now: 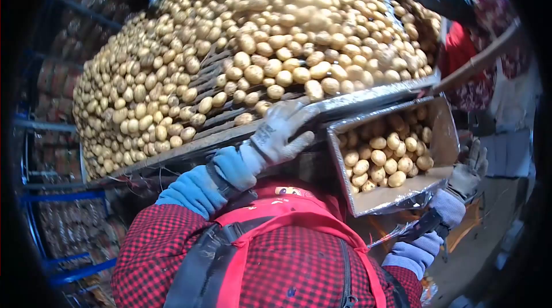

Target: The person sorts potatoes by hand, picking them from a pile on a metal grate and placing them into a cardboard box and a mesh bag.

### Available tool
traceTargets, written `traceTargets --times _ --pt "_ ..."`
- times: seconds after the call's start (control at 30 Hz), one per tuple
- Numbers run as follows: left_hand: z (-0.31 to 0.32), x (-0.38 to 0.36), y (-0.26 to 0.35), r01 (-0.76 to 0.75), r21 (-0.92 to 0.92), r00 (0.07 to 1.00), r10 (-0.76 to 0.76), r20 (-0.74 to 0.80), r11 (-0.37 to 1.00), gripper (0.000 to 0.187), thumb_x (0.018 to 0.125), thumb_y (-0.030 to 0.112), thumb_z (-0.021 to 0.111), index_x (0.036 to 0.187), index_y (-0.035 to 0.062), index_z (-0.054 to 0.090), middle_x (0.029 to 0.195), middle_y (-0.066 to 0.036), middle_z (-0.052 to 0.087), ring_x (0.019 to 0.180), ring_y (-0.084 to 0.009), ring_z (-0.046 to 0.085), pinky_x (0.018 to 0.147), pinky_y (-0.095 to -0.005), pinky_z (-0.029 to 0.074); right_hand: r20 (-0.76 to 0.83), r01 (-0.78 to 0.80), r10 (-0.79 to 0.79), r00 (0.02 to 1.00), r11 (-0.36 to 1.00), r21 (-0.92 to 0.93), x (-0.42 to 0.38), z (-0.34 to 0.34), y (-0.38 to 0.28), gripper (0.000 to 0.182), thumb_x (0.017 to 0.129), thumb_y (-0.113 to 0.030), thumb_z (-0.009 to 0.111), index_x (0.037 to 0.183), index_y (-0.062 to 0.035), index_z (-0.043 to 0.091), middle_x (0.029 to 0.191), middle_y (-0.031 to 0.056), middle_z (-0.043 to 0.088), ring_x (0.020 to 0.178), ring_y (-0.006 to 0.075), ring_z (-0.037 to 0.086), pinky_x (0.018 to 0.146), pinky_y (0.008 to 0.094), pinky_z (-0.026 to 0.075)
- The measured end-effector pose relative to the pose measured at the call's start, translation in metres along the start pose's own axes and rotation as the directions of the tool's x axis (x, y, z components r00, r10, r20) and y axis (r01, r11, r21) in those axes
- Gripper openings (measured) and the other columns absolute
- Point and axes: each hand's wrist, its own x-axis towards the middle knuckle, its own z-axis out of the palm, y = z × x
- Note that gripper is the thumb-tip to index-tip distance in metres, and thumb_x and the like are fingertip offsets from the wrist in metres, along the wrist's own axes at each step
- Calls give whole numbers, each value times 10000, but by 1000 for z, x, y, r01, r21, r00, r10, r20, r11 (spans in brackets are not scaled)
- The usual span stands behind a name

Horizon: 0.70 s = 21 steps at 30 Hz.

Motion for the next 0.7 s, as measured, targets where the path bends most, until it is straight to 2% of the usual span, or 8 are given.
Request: traceTargets --times 0.03,0.1,0.27,0.37,0.47,0.5,0.57,0.7 --pt "-12 -15 -13 58 34 998 -56 -37 998 569 961 399 639 1445 110 565 1468 -214 524 1343 -399 497 1113 -527 377 -121 -132 197 973 904 406 -24 82 -59 497 1118 -257 370 1554 -19 398 1558 259 461 1406 385 506 1129 420 468" --pt "-39 -48 -42 142 67 983 -133 -130 988 573 968 427 632 1441 109 572 1465 -219 533 1339 -392 509 1114 -519 381 153 -240 185 971 790 564 -31 146 -59 519 1118 -293 364 1568 -35 391 1559 247 464 1406 392 503 1121 441 470" --pt "-101 -147 -112 426 159 854 -338 -395 891 608 924 395 722 1428 78 595 1425 -224 585 1315 -416 535 1115 -519 408 559 -429 226 798 865 261 -138 364 -81 703 1008 -484 614 1551 -76 433 1512 137 518 1259 328 586 1072 437 464" --pt "-135 -190 -135 606 182 760 -497 -419 774 697 861 253 789 1470 38 529 1434 -204 584 1343 -392 531 1147 -478 408 773 -466 289 565 885 10 -215 467 -85 481 1040 -310 627 1450 -67 563 1324 64 664 1182 174 615 987 333 500" --pt "-163 -202 -152 674 178 736 -633 -239 716 791 825 289 789 1522 86 474 1451 -202 563 1341 -386 530 1137 -489 404 956 -36 114 272 993 -109 -285 534 -77 436 1006 -223 671 1423 -116 603 1347 106 663 1252 229 612 1063 349 478" --pt "-162 -204 -158 649 266 761 -609 -223 713 816 803 329 794 1524 122 472 1441 -205 551 1315 -386 539 1105 -498 424 970 361 -169 177 928 95 -299 556 -72 464 966 -243 699 1406 -121 614 1373 144 641 1279 295 599 1084 396 478" --pt "-181 -177 -150 685 356 644 -757 111 635 889 774 375 803 1550 147 434 1469 -200 508 1292 -395 539 1077 -504 437 939 582 -333 -85 748 318 -319 592 -65 471 858 -248 744 1311 -154 658 1372 134 609 1315 357 536 1101 476 451" --pt "-172 -160 -164 592 534 625 -762 169 604 1003 745 477 829 1598 247 355 1514 -231 442 1320 -396 511 1038 -558 439 917 752 -273 -289 528 394 -328 620 -28 467 808 -385 748 1234 -206 680 1308 97 607 1337 343 480 1135 551 345"
